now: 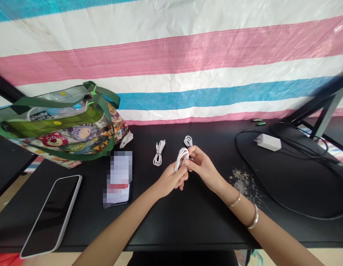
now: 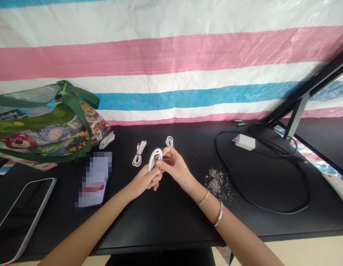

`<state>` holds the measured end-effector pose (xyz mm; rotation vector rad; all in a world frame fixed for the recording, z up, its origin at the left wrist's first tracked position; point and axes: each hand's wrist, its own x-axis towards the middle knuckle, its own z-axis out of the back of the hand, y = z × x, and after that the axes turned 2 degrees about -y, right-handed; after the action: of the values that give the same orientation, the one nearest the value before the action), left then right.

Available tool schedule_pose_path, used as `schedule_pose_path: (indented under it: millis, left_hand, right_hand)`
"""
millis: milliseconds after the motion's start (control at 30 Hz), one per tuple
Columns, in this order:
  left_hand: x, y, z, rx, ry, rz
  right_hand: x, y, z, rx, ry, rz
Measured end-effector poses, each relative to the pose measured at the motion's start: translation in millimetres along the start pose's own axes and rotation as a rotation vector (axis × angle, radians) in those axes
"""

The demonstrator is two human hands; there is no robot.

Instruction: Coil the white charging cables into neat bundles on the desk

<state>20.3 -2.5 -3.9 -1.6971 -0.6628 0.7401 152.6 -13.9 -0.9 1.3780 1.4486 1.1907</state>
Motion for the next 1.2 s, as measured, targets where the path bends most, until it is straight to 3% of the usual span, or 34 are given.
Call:
schedule_pose_path:
  millis: [333,667,867,1200]
  left_hand:
    - [-2,-1,-4.2,-0.077,-0.02,0.011]
    - [-2,-6,-1.0,-0.128,-0.005,0.065]
    - [-5,-8,-3.2,-0.074,0.076,0.09]
    - [-5,-11,-2.7,-0.059,0.078,0.194]
  right_hand:
    - [0,1,1,-0.072,-0.009,0.053]
    - [0,14,12,-0.179,0.132,0.01]
    - [3,8,16,-0.213,0.381,-0.027]
    - [1,25,19,-0.361,0.43,0.01]
